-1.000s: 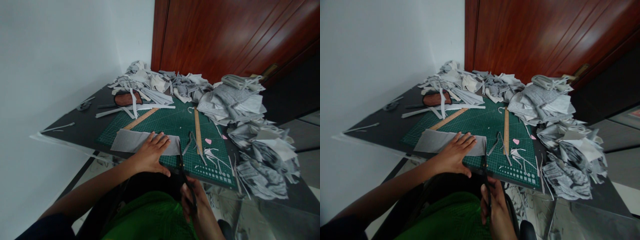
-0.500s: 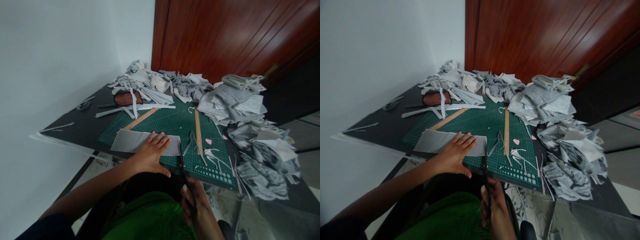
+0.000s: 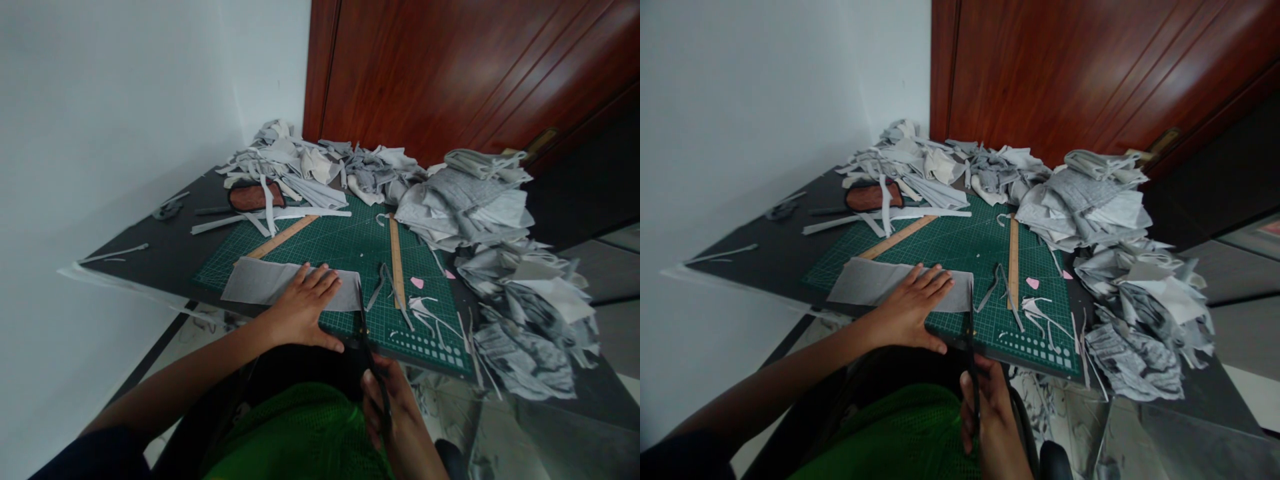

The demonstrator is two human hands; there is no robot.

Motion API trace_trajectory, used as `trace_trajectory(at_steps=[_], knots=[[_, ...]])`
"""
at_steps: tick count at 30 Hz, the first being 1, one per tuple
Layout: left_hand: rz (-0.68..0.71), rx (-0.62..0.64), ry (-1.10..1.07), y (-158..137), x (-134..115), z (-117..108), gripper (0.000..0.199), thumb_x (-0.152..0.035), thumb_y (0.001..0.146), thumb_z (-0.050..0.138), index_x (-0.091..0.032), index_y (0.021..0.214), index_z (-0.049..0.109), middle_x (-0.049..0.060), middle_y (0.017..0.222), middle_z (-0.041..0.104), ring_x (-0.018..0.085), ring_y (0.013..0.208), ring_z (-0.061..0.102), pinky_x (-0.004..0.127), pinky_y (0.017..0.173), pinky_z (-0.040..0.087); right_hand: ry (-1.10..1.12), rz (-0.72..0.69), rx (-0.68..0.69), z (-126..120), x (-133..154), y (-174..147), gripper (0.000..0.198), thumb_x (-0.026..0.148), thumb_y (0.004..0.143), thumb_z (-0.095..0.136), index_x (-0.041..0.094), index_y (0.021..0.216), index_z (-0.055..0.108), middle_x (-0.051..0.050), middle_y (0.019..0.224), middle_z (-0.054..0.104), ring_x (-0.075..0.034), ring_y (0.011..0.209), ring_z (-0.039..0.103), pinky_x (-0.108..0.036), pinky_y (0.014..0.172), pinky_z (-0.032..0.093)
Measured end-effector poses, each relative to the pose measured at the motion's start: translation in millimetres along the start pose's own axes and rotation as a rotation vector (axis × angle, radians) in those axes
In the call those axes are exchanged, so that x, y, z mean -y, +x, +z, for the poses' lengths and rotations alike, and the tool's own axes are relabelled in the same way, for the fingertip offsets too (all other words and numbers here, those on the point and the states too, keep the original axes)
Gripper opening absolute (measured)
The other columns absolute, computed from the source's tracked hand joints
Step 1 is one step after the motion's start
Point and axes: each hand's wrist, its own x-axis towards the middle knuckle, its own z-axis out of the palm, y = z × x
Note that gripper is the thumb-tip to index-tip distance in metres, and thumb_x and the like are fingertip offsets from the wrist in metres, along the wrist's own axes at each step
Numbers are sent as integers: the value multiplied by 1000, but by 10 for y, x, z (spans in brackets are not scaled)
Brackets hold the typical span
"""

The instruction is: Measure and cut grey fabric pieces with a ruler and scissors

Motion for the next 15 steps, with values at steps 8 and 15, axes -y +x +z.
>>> trace_trajectory(at_steps=[8, 15], knots=[[-5, 6, -8, 10, -3, -4, 128, -103, 72, 37, -12, 163, 31, 18, 170, 30, 38, 161, 15, 57, 129, -5, 0, -27, -14, -7, -45, 27, 63, 63, 77, 84, 28, 120, 53, 10, 68, 55, -7, 39, 45, -15, 29, 35], [-1, -7, -25, 12, 3, -4, 128, -103, 72, 37, -12, 162, 32, 18, 170, 31, 38, 161, 15, 57, 129, -7, -10, -15, -34, 7, -25, 17, 65, 64, 77, 84, 27, 120, 53, 9, 68, 55, -7, 40, 45, -15, 29, 34]])
